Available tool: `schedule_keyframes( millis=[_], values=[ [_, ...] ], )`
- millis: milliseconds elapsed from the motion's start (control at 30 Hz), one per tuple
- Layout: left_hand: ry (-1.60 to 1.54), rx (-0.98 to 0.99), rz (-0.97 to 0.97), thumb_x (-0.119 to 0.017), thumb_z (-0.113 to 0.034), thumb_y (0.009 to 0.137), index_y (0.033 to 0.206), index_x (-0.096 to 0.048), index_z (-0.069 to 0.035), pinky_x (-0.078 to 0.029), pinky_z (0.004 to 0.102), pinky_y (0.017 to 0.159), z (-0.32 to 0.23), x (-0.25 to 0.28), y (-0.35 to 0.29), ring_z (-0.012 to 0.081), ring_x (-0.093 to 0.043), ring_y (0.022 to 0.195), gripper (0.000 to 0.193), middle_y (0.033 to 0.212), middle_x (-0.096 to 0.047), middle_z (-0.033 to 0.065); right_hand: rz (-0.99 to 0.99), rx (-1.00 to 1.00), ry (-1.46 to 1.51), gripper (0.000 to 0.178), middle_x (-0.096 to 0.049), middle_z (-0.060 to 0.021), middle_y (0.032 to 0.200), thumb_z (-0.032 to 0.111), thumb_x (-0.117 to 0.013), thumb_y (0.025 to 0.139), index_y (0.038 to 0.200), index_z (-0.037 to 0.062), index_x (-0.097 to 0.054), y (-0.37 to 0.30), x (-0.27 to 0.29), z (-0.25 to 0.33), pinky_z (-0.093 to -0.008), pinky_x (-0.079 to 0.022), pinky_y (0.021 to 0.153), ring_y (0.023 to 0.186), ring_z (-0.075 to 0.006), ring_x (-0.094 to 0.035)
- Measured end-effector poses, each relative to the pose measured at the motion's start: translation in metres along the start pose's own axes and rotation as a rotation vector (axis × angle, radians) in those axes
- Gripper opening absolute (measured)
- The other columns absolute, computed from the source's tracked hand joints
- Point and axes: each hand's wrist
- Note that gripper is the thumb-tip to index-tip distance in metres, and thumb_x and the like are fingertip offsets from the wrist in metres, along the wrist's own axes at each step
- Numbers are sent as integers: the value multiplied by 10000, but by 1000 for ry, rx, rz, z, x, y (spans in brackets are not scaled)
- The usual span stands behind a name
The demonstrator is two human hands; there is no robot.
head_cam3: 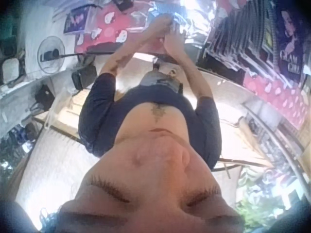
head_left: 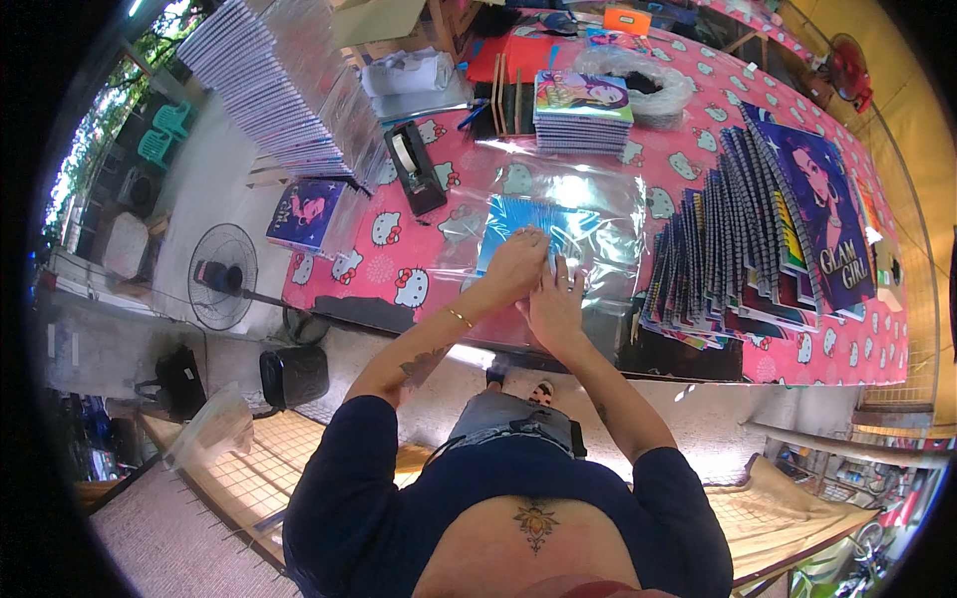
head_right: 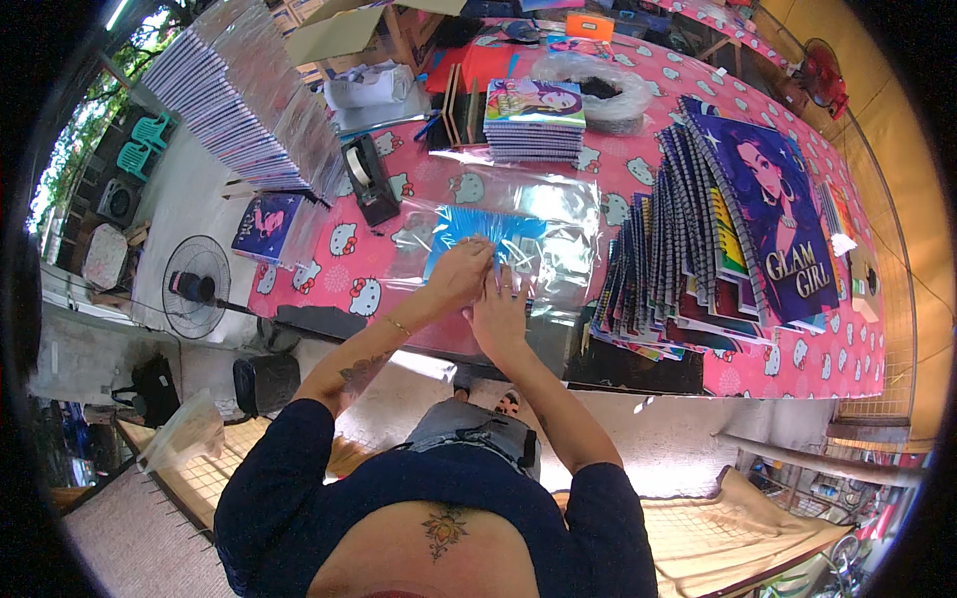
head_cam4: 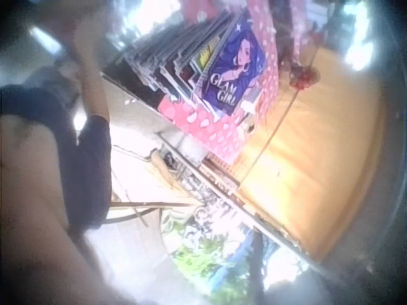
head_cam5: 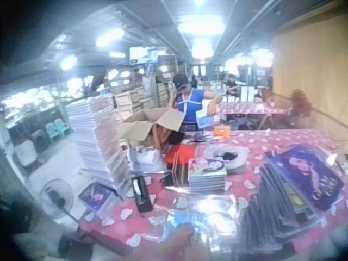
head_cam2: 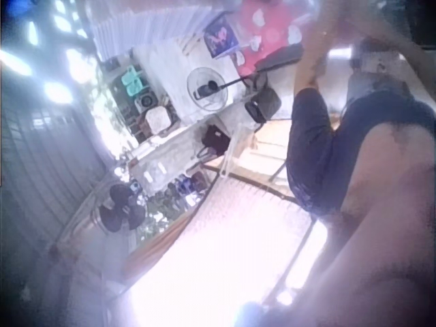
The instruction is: The person places notebooks into plastic bags, seals the bags with tape, and stacks the packaged notebooks on the table.
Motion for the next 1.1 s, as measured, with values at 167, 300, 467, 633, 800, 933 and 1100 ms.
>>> schedule_keyframes(
  millis=[167, 300, 467, 633, 800, 933, 1100],
  values=[
    [-332, 247, 159, -555, -96, 901, 1184, -595, -14, -470, 430, 963, -6, 14, 0, 385, -560, 1153, 297, 1211, -605, 216, -15, -125, 524, 690, -401, -141, 1451, 360, -720, 783, 1330, 13, -481, 16, 7, -36, -579, -309, 1016, 1328, -351, -366],
    [-173, 102, 155, -512, -117, 934, 1276, -547, -13, -398, 439, 1057, 0, 1, -11, 391, -478, 1260, 359, 1322, -537, 215, -192, 42, 165, 745, -481, -135, 1333, 330, -785, 705, 1314, 18, -490, 24, 53, -33, -495, -315, 1040, 1268, -291, -434],
    [-1, 99, 7, -502, -185, 931, 1244, -511, 39, -366, 467, 1069, -16, 10, -21, 398, -477, 1249, 385, 1311, -517, 232, 5, 128, -53, 761, -547, -93, 1261, 387, -751, 728, 1327, 1, -483, 25, 20, -40, -424, -335, 1024, 1193, -218, -499],
    [110, 731, 417, -571, -367, 927, 1408, -379, 12, -340, 484, 1077, 44, 55, -64, 368, -375, 1350, 642, 1446, -349, 299, 15, 71, 89, 703, -567, -83, 1222, 336, -778, 706, 1288, 35, -522, 18, 32, -38, -426, -358, 971, 1119, -235, -545],
    [-421, 908, -527, -782, -333, 754, 1300, -435, 72, -470, 456, 912, 144, 66, -27, 381, -610, 1063, 763, 1186, -590, 283, 18, 5, 128, 682, -594, -55, 1230, 336, -806, 666, 1256, 89, -568, 22, 33, -34, -449, -349, 982, 1086, -241, -577],
    [-274, 854, -611, -833, -337, 686, 1268, -447, 72, -512, 418, 836, 200, 46, -2, 374, -658, 957, 809, 1055, -646, 269, -45, 43, 86, 655, -604, -68, 1184, 326, -809, 655, 1216, 69, -589, 22, 28, -36, -440, -366, 968, 1077, -235, -578],
    [-616, 899, -443, -831, -330, 690, 1142, -554, 81, -520, 339, 723, 263, 56, -1, 326, -662, 813, 670, 960, -671, 190, -14, 7, 135, 657, -618, -49, 1162, 332, -818, 629, 1202, 81, -618, 22, 35, -33, -432, -365, 954, 1057, -231, -587]
  ],
)
Point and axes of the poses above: each hand's wrist, its own y-axis towards the middle knuckle, its own x-axis out of the back of the hand, z = x × y
